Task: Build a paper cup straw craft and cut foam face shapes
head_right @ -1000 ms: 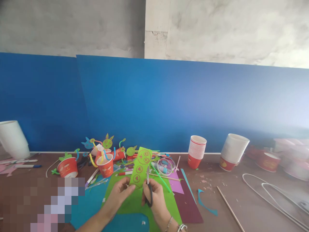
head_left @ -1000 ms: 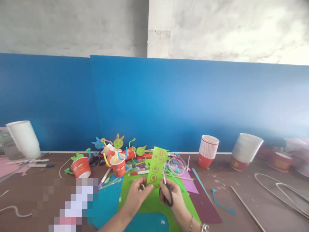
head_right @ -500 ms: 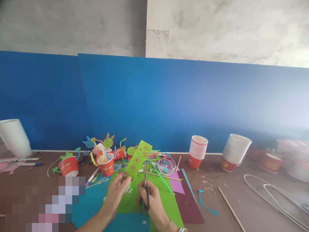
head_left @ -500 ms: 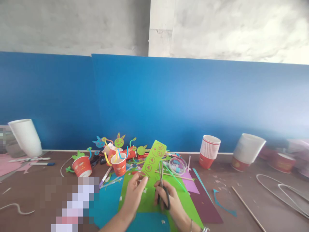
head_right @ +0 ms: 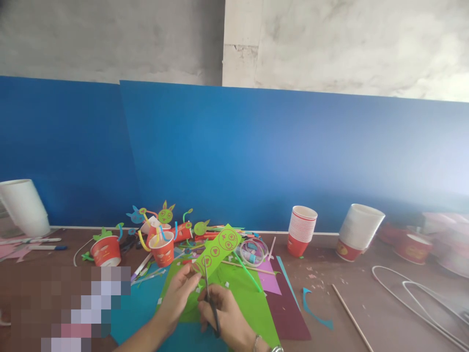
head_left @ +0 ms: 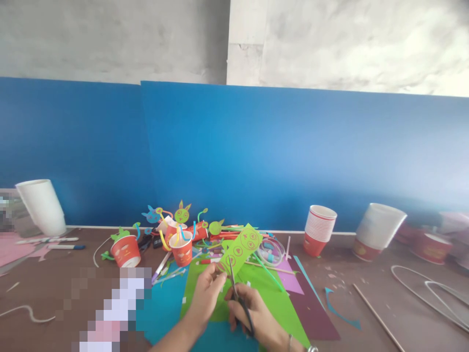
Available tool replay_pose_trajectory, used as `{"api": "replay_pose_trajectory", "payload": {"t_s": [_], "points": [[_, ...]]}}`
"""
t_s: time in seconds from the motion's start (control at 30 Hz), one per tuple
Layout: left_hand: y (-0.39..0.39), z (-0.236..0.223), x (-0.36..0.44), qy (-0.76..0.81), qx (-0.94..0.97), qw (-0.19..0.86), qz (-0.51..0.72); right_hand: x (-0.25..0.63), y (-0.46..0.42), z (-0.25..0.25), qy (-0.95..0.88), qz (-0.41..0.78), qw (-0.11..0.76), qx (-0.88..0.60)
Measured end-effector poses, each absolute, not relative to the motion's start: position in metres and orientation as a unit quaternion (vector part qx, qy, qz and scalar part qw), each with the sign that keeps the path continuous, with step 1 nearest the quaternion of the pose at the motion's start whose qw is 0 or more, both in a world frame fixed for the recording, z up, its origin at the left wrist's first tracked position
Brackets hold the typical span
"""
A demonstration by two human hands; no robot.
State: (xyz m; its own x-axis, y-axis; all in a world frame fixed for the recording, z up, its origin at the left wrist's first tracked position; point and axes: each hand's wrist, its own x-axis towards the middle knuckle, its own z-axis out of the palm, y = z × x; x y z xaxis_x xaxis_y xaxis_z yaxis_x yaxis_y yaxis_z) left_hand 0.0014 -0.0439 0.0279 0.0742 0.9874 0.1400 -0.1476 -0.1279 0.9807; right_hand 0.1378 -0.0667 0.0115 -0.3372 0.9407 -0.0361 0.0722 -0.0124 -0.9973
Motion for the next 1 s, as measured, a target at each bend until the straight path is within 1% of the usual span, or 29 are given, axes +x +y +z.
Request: {"api": "replay_pose_trajectory", "payload": {"t_s": [1.0], "points": [[-0.0420, 0.0290, -0.0011, 0.363, 0.508, 0.575, 0.529, 0.1392, -0.0643, 0.0080, -0.583, 0.564, 0.377, -0.447]]}}
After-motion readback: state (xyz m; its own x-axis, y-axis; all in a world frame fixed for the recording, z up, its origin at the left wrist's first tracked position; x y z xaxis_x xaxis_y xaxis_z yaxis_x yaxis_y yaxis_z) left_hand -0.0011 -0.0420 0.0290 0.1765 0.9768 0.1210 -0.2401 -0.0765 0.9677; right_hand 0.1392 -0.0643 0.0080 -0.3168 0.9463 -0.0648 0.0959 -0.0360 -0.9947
